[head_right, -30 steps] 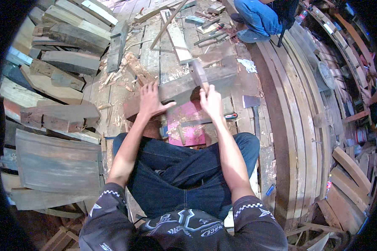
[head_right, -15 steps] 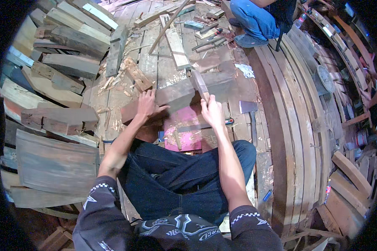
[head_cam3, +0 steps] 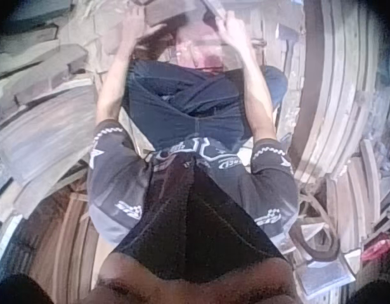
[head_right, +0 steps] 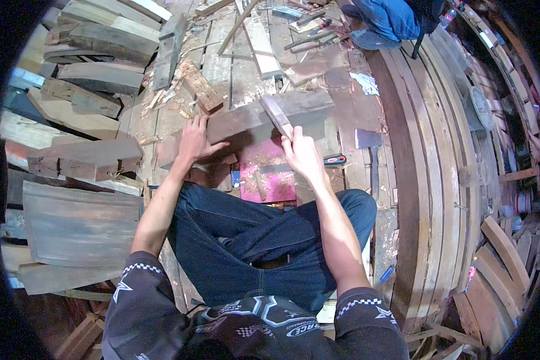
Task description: The person holds a piece of wood and smooths its edges and surface by rubbing it with a sanding block.
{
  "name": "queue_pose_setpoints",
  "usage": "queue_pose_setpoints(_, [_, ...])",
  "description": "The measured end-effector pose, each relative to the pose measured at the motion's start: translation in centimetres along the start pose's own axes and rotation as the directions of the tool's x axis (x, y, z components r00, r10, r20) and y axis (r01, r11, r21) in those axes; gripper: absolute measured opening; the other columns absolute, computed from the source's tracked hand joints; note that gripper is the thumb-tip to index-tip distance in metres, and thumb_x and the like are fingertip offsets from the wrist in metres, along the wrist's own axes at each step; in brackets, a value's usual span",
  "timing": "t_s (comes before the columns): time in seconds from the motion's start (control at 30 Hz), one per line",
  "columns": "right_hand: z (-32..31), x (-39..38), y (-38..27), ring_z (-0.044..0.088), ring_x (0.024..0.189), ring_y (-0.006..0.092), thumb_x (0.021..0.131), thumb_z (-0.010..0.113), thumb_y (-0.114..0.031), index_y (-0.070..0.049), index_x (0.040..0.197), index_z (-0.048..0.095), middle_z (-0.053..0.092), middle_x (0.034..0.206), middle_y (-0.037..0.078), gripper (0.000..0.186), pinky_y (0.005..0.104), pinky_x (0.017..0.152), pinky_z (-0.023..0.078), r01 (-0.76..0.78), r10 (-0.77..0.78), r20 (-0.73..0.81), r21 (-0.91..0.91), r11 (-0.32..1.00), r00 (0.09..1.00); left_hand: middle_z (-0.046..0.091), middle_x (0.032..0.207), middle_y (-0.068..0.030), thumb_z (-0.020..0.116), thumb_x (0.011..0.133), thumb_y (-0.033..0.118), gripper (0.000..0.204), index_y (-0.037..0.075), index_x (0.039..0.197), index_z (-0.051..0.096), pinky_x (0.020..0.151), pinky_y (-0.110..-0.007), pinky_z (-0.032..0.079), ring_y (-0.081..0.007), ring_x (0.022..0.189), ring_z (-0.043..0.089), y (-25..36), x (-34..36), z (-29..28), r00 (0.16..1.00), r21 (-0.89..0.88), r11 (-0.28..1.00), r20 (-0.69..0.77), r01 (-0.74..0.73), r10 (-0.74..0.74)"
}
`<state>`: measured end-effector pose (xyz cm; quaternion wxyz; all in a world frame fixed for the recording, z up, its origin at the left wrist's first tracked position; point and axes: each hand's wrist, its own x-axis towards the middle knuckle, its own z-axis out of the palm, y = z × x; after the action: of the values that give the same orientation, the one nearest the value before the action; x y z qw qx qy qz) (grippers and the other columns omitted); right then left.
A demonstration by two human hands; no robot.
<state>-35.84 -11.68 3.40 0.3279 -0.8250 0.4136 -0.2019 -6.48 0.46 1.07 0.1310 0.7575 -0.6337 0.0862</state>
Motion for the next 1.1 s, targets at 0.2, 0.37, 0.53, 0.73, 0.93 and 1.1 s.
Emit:
queue_pose_setpoints(0.2, [1.8,-0.6,0.2,0.062,0.074,0.0485,0.095,0.051,-0.022,0.004,0.097,0.04,0.06,0.073,0.032,0.028,0.0538,0.064,0.047,-0.044,0.043,-0.062,-0.01,0.999,0.997,0.059,0.112,-0.0222,0.05,0.088,0.059,0.069,-0.003,0.119,0.055,0.095,-0.046,0.04,-0.037,0.107,0.055,0.5,0.5,0.4,0.953,-0.169,0.939,0.019,0.3,-0.302])
queue_pose_setpoints(0.37, [2.6,-1.2,0.3,0.061,0.077,0.0505,0.095,0.05,-0.023,0.004,0.101,0.037,0.06,0.076,0.034,0.03,0.0569,0.066,0.048,-0.119,0.133,0.075,-0.167,0.979,0.988,0.062,0.115,-0.0228,0.045,0.09,0.06,0.067,0.0,0.115,0.062,0.098,-0.05,0.037,-0.0366,0.113,0.054,0.4,0.0,0.5,0.919,-0.152,0.907,0.031,0.393,-0.393])
queue_pose_setpoints(0.53, [4.2,2.3,0.4,0.059,0.083,0.053,0.095,0.048,-0.027,0.003,0.103,0.037,0.061,0.081,0.036,0.034,0.0589,0.071,0.047,-0.182,0.2,0.073,-0.193,0.964,0.977,0.064,0.111,-0.0211,0.044,0.089,0.06,0.068,-0.002,0.111,0.063,0.102,-0.05,0.034,-0.037,0.112,0.054,1.0,0.4,0.2,0.915,-0.114,0.908,0.029,0.403,-0.403])
queue_pose_setpoints(0.73, [2.5,3.8,-1.9,0.061,0.083,0.0524,0.094,0.044,-0.024,0.004,0.102,0.037,0.062,0.081,0.035,0.03,0.0566,0.071,0.049,-0.193,0.221,0.145,-0.186,0.963,0.964,0.066,0.106,-0.0218,0.049,0.089,0.056,0.061,0.001,0.11,0.066,0.098,-0.048,0.038,-0.0391,0.107,0.057,0.0,0.3,0.6,0.913,-0.159,0.901,-0.001,0.403,-0.408])
queue_pose_setpoints(0.93, [2.3,-2.1,-0.5,0.06,0.083,0.0534,0.094,0.043,-0.023,0.005,0.102,0.037,0.061,0.082,0.036,0.03,0.0577,0.073,0.048,-0.175,0.21,0.097,-0.288,0.942,0.973,0.063,0.112,-0.0212,0.049,0.088,0.057,0.065,-0.001,0.112,0.064,0.104,-0.05,0.032,-0.0366,0.112,0.054,0.8,0.2,0.3,0.899,-0.177,0.881,0.093,0.438,-0.428])
queue_pose_setpoints(1.1, [3.1,4.4,-1.0,0.06,0.086,0.0536,0.094,0.045,-0.024,0.004,0.104,0.036,0.06,0.086,0.038,0.031,0.06,0.073,0.047,-0.166,0.197,0.085,-0.288,0.943,0.977,0.063,0.113,-0.0207,0.05,0.087,0.057,0.066,-0.002,0.113,0.063,0.103,-0.048,0.033,-0.0367,0.111,0.053,0.7,0.9,0.7,0.905,-0.159,0.892,0.032,0.423,-0.423])
